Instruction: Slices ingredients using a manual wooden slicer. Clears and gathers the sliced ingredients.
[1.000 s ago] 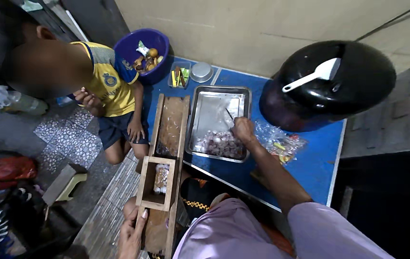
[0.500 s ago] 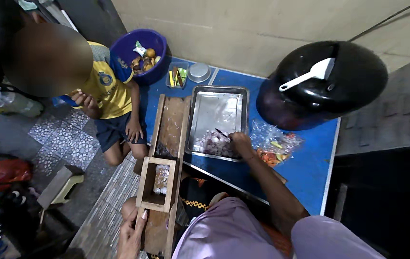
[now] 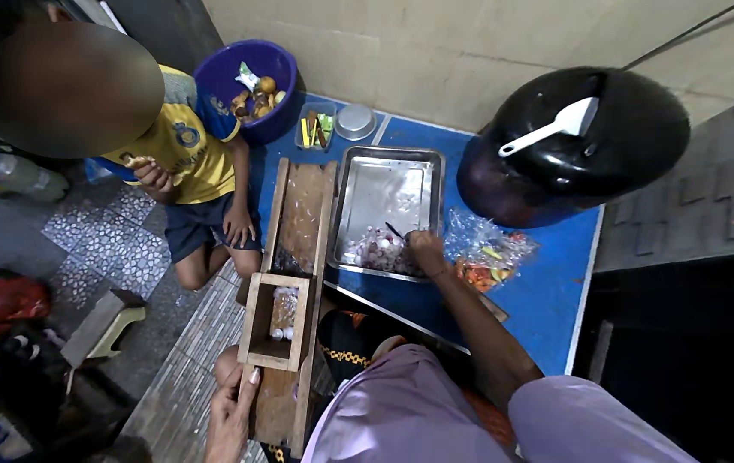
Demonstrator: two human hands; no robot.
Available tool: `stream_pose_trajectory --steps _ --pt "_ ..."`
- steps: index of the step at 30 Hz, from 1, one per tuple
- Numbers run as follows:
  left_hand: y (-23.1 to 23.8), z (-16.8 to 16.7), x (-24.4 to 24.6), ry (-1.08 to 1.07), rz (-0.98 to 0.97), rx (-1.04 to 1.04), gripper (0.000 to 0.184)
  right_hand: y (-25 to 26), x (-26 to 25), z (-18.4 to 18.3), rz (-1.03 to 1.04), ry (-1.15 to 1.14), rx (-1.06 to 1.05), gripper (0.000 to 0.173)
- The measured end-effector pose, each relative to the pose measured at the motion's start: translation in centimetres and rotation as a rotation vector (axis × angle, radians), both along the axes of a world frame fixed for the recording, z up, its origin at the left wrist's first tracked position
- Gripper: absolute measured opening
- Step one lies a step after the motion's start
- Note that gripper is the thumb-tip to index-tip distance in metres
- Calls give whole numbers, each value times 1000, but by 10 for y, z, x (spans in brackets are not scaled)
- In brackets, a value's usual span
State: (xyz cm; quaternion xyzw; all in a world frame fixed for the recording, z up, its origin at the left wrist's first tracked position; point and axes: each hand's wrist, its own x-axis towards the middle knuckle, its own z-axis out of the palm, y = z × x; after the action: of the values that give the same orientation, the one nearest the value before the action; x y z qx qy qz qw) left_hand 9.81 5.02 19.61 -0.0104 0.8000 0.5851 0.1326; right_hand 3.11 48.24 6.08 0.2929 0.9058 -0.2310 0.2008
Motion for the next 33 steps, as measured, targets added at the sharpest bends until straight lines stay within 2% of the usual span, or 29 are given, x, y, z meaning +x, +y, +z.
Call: stream_pose_trajectory --steps 4,8,11,15,18,21,25,33 --pt "1 0 -6 3 -17 11 24 -2 16 8 -61 113 19 28" --pt "7 -9 -23 61 -77 -32 26 4 18 5 -71 80 32 27" --pt "19 -13 -37 60 -101 -113 34 5 27 14 -83 212 44 25" --pt "57 -11 -52 10 -140 20 26 14 35 3 -129 261 6 25" --pt "88 -17 -64 -21 -182 30 27 20 44 2 -256 366 -137 31" --pt "116 -38 -78 9 -230 16 28 24 54 -4 -372 483 -263 34" --pt "158 -63 -91 -6 -270 -15 28 25 67 -8 -411 633 -371 34" --pt "209 -94 -106 -98 -341 22 28 19 78 10 -538 528 -354 34"
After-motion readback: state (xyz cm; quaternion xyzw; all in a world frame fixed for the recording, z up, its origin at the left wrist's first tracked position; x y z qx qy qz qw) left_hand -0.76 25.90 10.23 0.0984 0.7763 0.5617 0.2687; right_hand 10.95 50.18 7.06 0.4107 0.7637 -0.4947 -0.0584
